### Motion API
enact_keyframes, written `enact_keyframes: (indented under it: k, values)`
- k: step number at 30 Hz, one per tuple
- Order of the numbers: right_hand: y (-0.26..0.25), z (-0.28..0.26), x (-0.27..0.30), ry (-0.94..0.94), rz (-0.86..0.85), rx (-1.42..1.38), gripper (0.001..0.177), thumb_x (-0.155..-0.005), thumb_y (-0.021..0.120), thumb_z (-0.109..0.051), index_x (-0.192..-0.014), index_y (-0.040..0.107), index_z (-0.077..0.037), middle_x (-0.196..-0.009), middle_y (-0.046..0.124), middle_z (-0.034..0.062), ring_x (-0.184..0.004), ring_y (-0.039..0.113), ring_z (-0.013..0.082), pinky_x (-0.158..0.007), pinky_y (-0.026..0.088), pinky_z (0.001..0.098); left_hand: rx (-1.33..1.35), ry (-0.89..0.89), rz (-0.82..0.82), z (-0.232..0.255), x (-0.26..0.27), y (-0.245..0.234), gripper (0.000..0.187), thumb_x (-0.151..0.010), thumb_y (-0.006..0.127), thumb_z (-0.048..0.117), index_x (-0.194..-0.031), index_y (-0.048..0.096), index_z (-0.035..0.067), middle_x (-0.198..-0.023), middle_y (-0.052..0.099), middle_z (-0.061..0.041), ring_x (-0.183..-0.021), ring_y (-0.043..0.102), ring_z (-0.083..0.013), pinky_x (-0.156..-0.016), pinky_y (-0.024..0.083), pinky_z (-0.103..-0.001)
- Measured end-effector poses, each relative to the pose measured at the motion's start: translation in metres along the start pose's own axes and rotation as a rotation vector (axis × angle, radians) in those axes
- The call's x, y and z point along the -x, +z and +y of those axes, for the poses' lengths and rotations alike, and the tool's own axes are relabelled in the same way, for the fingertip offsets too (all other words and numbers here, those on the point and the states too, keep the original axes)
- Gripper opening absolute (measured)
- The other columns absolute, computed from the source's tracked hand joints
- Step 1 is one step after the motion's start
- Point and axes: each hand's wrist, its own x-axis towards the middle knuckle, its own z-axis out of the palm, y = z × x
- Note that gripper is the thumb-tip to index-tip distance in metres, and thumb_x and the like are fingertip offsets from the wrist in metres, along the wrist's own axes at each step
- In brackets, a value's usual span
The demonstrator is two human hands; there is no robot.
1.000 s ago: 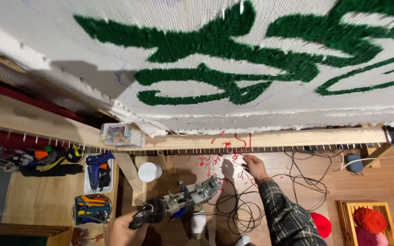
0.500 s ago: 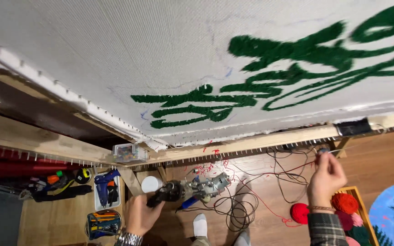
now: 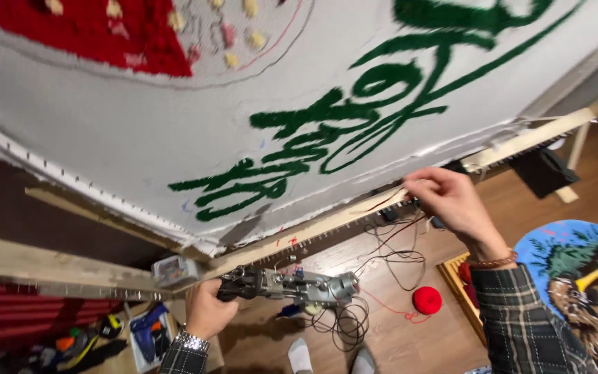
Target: Threading a tufting gun and using it to fill in a strawberry design on a rug canvas
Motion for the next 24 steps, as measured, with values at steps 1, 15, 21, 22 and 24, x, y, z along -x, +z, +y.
enact_keyframes:
  k: [1, 15, 21, 22, 24]
  values:
    - [-0.003, -0.015, 0.006, -0.007, 0.02, 0.002, 0.019, -0.097, 0.074, -0.022, -0.106, 0.077, -0.006, -0.059, 0.053, -0.0069, -0.053, 0.04, 0.0052, -0.046, 0.034, 0.0232, 0.005, 0.021, -0.001, 0.009, -0.002, 0.0, 0.031, -0.062, 0.08, 0.023, -0.041, 0.057, 0.017, -0.042, 0.058, 0.007, -0.045, 0.046, -0.0103, -0.047, 0.034, -0.032]
    - [-0.002, -0.113, 0.048, -0.275, -0.495, 0.301, 0.017, -0.099, 0.066, -0.025, -0.099, 0.079, -0.014, -0.086, 0.082, 0.0007, -0.055, 0.058, 0.0047, -0.049, 0.046, 0.0169, 0.418, 0.517, -0.233, 0.227, 0.002, -0.035, 0.076, -0.063, 0.096, 0.038, -0.133, 0.073, 0.02, -0.123, 0.082, 0.0, -0.101, 0.079, -0.0077, -0.085, 0.062, -0.025]
    - [-0.006, -0.104, 0.05, -0.239, -0.64, 0.025, 0.013, -0.1, 0.071, -0.017, -0.099, 0.08, -0.008, -0.081, 0.074, -0.0018, -0.067, 0.058, 0.0048, -0.06, 0.046, 0.0197, 0.52, 0.735, -0.208, 0.242, -0.012, 0.013, 0.012, -0.077, 0.072, 0.003, -0.078, 0.073, 0.015, -0.081, 0.075, -0.003, -0.075, 0.068, -0.0189, -0.065, 0.056, -0.036]
    - [-0.013, -0.105, 0.055, -0.238, -0.638, 0.025, 0.013, -0.1, 0.071, -0.017, -0.099, 0.08, -0.008, -0.081, 0.074, -0.0018, -0.067, 0.058, 0.0048, -0.06, 0.046, 0.0197, 0.521, 0.735, -0.21, 0.246, -0.007, 0.014, 0.012, -0.077, 0.072, 0.003, -0.078, 0.073, 0.015, -0.081, 0.075, -0.003, -0.075, 0.068, -0.0189, -0.065, 0.056, -0.036]
    - [-0.027, -0.111, 0.06, -0.162, -0.618, 0.111, 0.014, -0.099, 0.071, -0.017, -0.097, 0.081, -0.008, -0.088, 0.079, 0.0013, -0.069, 0.059, 0.0068, -0.064, 0.046, 0.0214, 0.565, 0.767, -0.275, 0.257, -0.007, 0.014, 0.016, -0.079, 0.064, 0.0, -0.071, 0.066, 0.014, -0.07, 0.07, -0.003, -0.062, 0.068, -0.018, -0.057, 0.058, -0.034]
